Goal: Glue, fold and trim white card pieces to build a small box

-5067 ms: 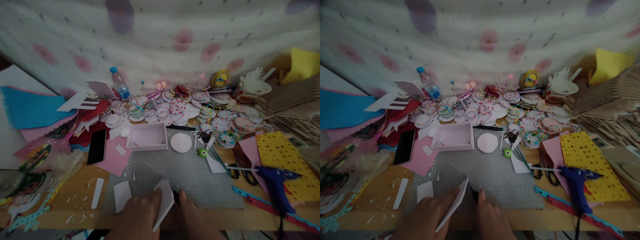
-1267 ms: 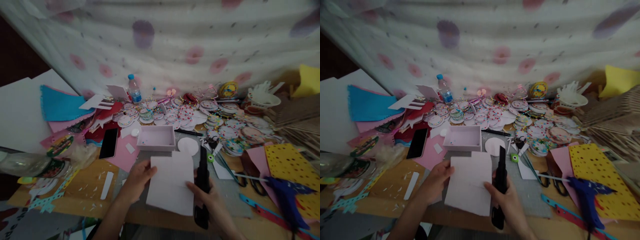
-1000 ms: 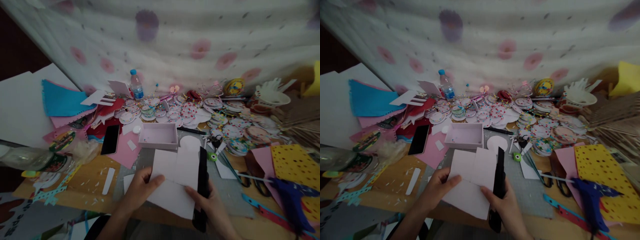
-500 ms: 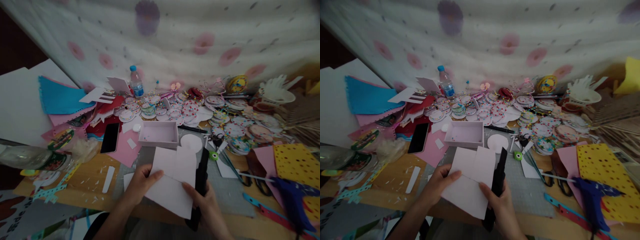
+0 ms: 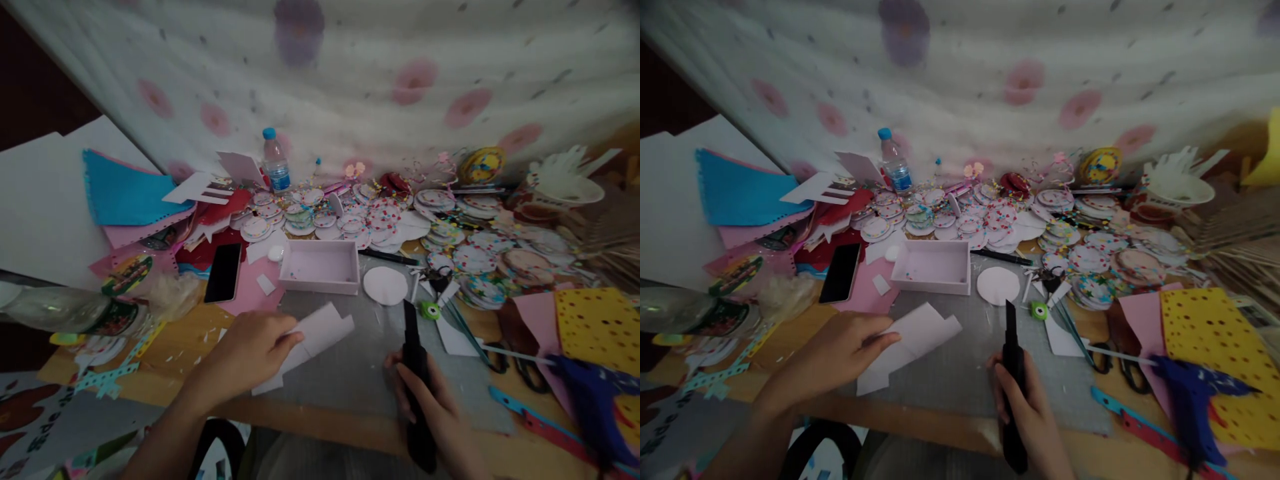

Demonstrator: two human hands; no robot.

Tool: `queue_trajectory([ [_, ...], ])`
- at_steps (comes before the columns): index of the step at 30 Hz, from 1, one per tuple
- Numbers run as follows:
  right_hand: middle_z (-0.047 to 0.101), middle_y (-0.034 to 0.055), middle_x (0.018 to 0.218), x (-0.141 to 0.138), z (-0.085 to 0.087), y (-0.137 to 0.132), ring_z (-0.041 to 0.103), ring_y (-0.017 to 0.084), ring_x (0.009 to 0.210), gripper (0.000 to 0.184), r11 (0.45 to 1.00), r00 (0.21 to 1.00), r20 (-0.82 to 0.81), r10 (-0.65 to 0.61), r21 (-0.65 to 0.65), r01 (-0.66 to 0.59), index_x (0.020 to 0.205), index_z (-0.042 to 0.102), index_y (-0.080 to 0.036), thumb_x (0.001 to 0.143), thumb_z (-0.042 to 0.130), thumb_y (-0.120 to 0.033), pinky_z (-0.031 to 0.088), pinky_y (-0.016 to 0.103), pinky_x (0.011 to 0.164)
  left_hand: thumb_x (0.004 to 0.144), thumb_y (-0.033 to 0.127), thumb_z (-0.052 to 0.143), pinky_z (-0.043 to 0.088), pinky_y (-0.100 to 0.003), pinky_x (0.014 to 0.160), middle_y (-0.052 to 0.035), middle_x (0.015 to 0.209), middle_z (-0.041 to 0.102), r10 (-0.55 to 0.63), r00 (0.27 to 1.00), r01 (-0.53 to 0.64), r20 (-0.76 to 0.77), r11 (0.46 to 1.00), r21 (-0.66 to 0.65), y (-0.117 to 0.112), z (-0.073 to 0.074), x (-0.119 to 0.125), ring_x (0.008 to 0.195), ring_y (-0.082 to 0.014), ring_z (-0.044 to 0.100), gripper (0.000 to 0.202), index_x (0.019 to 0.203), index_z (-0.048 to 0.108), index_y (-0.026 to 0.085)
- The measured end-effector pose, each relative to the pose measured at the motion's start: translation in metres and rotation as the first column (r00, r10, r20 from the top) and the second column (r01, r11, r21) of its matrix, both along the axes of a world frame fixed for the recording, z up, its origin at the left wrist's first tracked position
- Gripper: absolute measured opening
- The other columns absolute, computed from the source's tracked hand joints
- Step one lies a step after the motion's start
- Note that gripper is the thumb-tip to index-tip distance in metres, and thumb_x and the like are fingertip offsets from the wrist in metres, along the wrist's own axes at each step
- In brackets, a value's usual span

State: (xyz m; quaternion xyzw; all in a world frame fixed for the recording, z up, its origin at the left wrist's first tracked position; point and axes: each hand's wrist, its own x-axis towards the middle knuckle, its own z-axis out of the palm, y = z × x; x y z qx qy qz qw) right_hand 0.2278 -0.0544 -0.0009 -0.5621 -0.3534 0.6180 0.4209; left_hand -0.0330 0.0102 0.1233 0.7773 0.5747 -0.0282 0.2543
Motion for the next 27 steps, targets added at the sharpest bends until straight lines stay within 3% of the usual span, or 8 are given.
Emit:
queue_trajectory([
  [3, 0.045, -0.0099, 0.051, -0.002, 0.004, -0.004, 0.035, 0.006, 0.037, 0.038, 0.999, 0.998, 0.048, 0.037, -0.022, -0.036, 0.098, 0.048, -0.021, 0.085, 0.055, -0.056, 0.031, 0.017, 0.036, 0.094, 0.024, 0.042, 0.031, -0.027, 0.056, -0.0001, 0.066, 0.061, -0.176, 0.976, 0.181, -0.129, 0.983, 0.033, -0.010, 0.006, 0.017, 0.063, -0.0171, 0.058, 0.027, 0.072, 0.057, 0.018],
  [7, 0.046, -0.0089, 0.051, 0.000, 0.008, -0.013, 0.042, 0.009, 0.038, 0.035, 0.993, 0.976, 0.180, 0.119, -0.024, -0.117, 0.095, 0.047, -0.022, 0.088, 0.049, -0.056, 0.036, 0.018, 0.037, 0.090, 0.011, 0.042, 0.046, -0.034, 0.061, -0.0041, 0.076, 0.067, -0.280, 0.936, 0.297, -0.212, 0.953, 0.052, -0.032, 0.004, 0.036, 0.071, -0.0228, 0.064, 0.022, 0.084, 0.062, 0.018],
  [9, 0.053, -0.0055, 0.055, 0.004, 0.008, -0.021, 0.052, 0.013, 0.046, 0.035, 0.988, 0.938, 0.319, 0.137, 0.028, -0.154, 0.097, 0.049, -0.022, 0.089, 0.046, -0.055, 0.045, 0.021, 0.045, 0.085, 0.005, 0.046, 0.051, -0.036, 0.061, -0.0050, 0.079, 0.068, -0.311, 0.921, 0.327, -0.237, 0.944, 0.034, -0.044, 0.001, 0.043, 0.072, -0.0237, 0.065, 0.020, 0.088, 0.063, 0.017],
  [11, 0.065, 0.0022, 0.072, 0.006, 0.008, -0.030, 0.065, 0.017, 0.068, 0.037, 0.976, 0.885, 0.448, 0.129, 0.101, -0.194, 0.105, 0.050, -0.021, 0.089, 0.046, -0.054, 0.052, 0.024, 0.062, 0.080, 0.002, 0.049, 0.055, -0.037, 0.060, -0.0070, 0.082, 0.069, -0.343, 0.901, 0.360, -0.265, 0.933, 0.016, -0.056, -0.004, 0.048, 0.073, -0.0245, 0.066, 0.023, 0.093, 0.064, 0.014],
  [14, 0.069, 0.0102, 0.092, 0.008, 0.010, -0.043, 0.068, 0.019, 0.086, 0.035, 0.953, 0.824, 0.541, 0.165, 0.127, -0.274, 0.112, 0.047, -0.019, 0.092, 0.042, -0.047, 0.053, 0.025, 0.074, 0.078, 0.002, 0.049, 0.059, -0.039, 0.061, -0.0121, 0.090, 0.071, -0.367, 0.886, 0.395, -0.283, 0.917, 0.048, -0.069, -0.016, 0.052, 0.076, -0.0258, 0.068, 0.029, 0.101, 0.065, 0.010],
  [19, 0.072, 0.0110, 0.082, 0.009, 0.011, -0.056, 0.072, 0.018, 0.071, 0.029, 0.902, 0.730, 0.600, 0.329, 0.031, -0.431, 0.113, 0.042, -0.016, 0.094, 0.035, -0.036, 0.054, 0.023, 0.064, 0.075, 0.004, 0.046, 0.057, -0.042, 0.082, -0.0251, 0.126, 0.058, -0.348, 0.885, 0.394, -0.308, 0.914, 0.100, -0.077, -0.033, 0.058, 0.111, -0.0331, 0.061, 0.054, 0.129, 0.050, 0.003],
  [23, 0.074, 0.0123, 0.089, 0.007, 0.010, -0.060, 0.073, 0.020, 0.079, 0.030, 0.893, 0.693, 0.618, 0.371, -0.032, -0.449, 0.117, 0.040, -0.018, 0.092, 0.036, -0.034, 0.055, 0.022, 0.064, 0.075, -0.002, 0.041, 0.059, -0.036, 0.077, -0.0270, 0.124, 0.057, -0.381, 0.870, 0.393, -0.313, 0.919, -0.026, -0.072, -0.038, 0.066, 0.110, -0.0311, 0.061, 0.056, 0.130, 0.048, 0.000],
  [27, 0.074, 0.0104, 0.100, 0.002, 0.014, -0.059, 0.072, 0.018, 0.089, 0.029, 0.897, 0.691, 0.610, 0.388, -0.076, -0.436, 0.120, 0.038, -0.022, 0.094, 0.035, -0.033, 0.055, 0.021, 0.069, 0.077, -0.004, 0.039, 0.060, -0.034, 0.073, -0.0286, 0.121, 0.058, -0.389, 0.864, 0.399, -0.319, 0.916, -0.037, -0.071, -0.040, 0.069, 0.109, -0.0325, 0.061, 0.051, 0.125, 0.052, -0.003],
])
